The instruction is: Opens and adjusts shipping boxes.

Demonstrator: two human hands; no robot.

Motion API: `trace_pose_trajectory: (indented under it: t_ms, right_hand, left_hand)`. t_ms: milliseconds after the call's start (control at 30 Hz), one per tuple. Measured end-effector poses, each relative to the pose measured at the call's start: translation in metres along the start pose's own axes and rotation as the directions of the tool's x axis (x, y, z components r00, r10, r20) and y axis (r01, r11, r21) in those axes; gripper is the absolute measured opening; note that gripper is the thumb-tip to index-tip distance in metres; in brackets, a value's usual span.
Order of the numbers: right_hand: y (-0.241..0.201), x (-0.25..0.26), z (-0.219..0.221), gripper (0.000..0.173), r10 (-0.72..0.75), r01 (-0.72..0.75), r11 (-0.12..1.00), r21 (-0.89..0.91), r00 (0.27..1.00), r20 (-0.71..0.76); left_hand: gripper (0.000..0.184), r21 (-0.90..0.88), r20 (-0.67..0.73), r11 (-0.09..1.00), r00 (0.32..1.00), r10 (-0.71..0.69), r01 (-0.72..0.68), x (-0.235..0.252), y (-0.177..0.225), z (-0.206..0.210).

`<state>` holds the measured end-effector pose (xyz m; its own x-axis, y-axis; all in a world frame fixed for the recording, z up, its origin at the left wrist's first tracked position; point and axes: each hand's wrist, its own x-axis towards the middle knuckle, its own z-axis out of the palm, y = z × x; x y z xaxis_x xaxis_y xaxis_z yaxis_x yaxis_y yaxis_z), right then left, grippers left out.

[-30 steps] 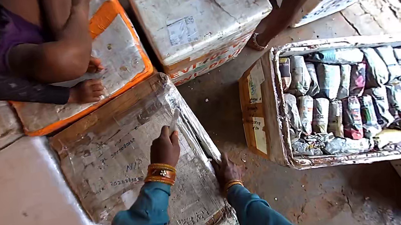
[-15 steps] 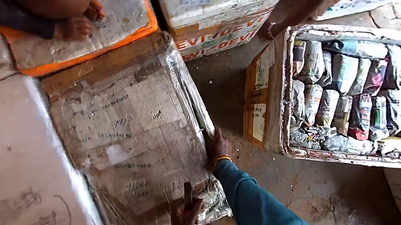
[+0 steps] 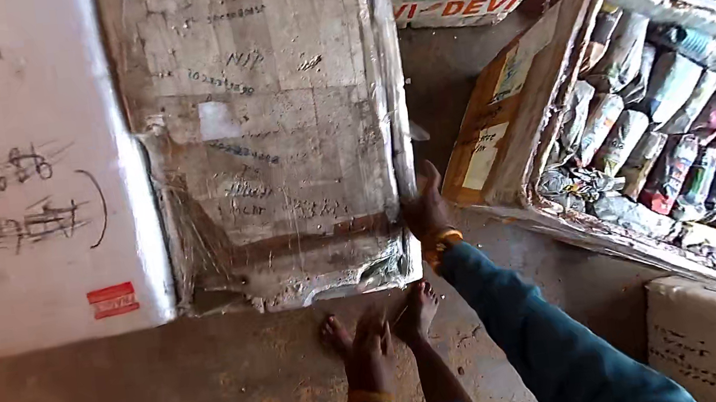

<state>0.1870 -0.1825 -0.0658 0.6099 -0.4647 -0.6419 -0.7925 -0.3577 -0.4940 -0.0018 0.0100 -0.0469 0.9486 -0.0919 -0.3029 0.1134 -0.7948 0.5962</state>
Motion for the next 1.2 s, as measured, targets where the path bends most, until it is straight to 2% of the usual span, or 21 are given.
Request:
trace_pose_trajectory:
  t_ms: [33,100,133,200,300,367,433,500,600,667,800,900,967,1000,1033,1067,1100,1133,1167,1200]
  right_hand:
    - [0.014,-0.012,0.002,0.088,0.055,-0.055,0.998,0.004,0.997,0.054]
    - [0.038,-0.024,0.007,0.071,0.143,-0.150,0.988,0.033,0.977,0.160]
    - [0.042,-0.026,0.009,0.062,0.171,-0.183,0.982,0.047,0.966,0.192]
    - [0.037,-0.021,0.009,0.058,0.225,-0.234,0.972,0.015,0.950,0.217]
    - [0.024,-0.012,0.008,0.061,0.249,-0.230,0.967,-0.110,0.943,0.220]
    - [0.020,-0.014,-0.001,0.059,0.249,-0.208,0.962,-0.177,0.935,0.252]
    - [0.012,-0.016,-0.006,0.054,0.254,-0.195,0.957,-0.216,0.921,0.294]
    - [0.014,-0.010,-0.003,0.051,0.254,-0.191,0.955,-0.226,0.921,0.296]
    - [0.017,-0.010,-0.002,0.046,0.263,-0.186,0.945,-0.267,0.920,0.289]
    - [0.021,-0.009,-0.002,0.047,0.231,-0.136,0.938,-0.320,0.932,0.279]
    - [0.052,0.001,0.009,0.050,0.085,-0.025,0.974,-0.225,0.962,0.260]
    - [0.054,0.002,0.010,0.053,0.061,-0.019,0.989,-0.146,0.956,0.285]
    - [0.057,-0.014,0.017,0.063,0.016,0.003,0.994,-0.105,0.985,0.173]
    - [0.059,-0.026,0.019,0.069,-0.080,0.086,0.990,-0.113,0.995,0.061]
    - [0.066,-0.038,0.019,0.069,-0.259,0.251,0.959,-0.134,0.965,-0.050]
    - [0.076,-0.049,0.018,0.060,-0.489,0.462,0.866,-0.192,0.863,-0.129]
    - [0.088,-0.057,0.015,0.045,-0.699,0.655,0.708,-0.263,0.702,-0.134]
    - [0.098,-0.063,0.015,0.033,-0.841,0.787,0.529,-0.317,0.537,-0.069]
    - [0.106,-0.067,0.015,0.031,-0.899,0.861,0.391,-0.327,0.433,0.066]
    - [0.111,-0.070,0.016,0.038,-0.893,0.891,0.316,-0.326,0.395,0.215]
  left_hand:
    - [0.031,0.091,0.022,0.993,0.998,0.067,-0.069,0.017,-0.003,-0.007]
    - [0.033,0.181,0.149,0.970,0.980,0.133,-0.160,0.047,-0.008,-0.024]
    - [0.033,0.218,0.243,0.956,0.959,0.143,-0.197,0.057,-0.009,-0.033]
    - [0.035,0.299,0.326,0.901,0.921,0.213,-0.314,0.065,-0.011,-0.042]
    - [0.046,0.363,0.285,0.827,0.896,0.341,-0.430,0.057,-0.033,-0.042]
    - [0.051,0.370,0.242,0.849,0.922,0.304,-0.377,0.048,-0.045,-0.042]
    - [0.048,0.383,0.112,0.858,0.939,0.326,-0.343,0.053,-0.055,-0.039]
    - [0.044,0.382,0.044,0.872,0.948,0.314,-0.307,0.055,-0.054,-0.033]
    - [0.047,0.381,0.085,0.902,0.979,0.183,-0.202,0.052,-0.043,-0.027]
    - [0.048,0.373,0.133,0.909,0.980,0.148,-0.188,0.053,-0.038,-0.029]
    - [0.042,0.440,0.193,0.844,0.950,0.246,-0.308,0.063,-0.037,-0.036]
    - [0.032,0.483,0.145,0.775,0.911,0.387,-0.407,0.069,-0.046,-0.032]
    - [0.033,0.483,0.106,0.752,0.883,0.458,-0.448,0.068,-0.057,-0.029]
    - [0.036,0.468,0.092,0.762,0.882,0.461,-0.447,0.066,-0.060,-0.027]
    - [0.037,0.452,0.068,0.778,0.886,0.458,-0.436,0.065,-0.062,-0.024]
    - [0.036,0.438,0.044,0.795,0.894,0.447,-0.419,0.065,-0.062,-0.022]
    - [0.034,0.426,0.025,0.810,0.900,0.435,-0.403,0.065,-0.061,-0.020]
    - [0.034,0.415,0.020,0.822,0.907,0.420,-0.390,0.065,-0.060,-0.019]
    - [0.034,0.405,0.025,0.833,0.915,0.403,-0.378,0.065,-0.058,-0.019]
    - [0.035,0.406,0.019,0.834,0.916,0.401,-0.374,0.065,-0.058,-0.018]
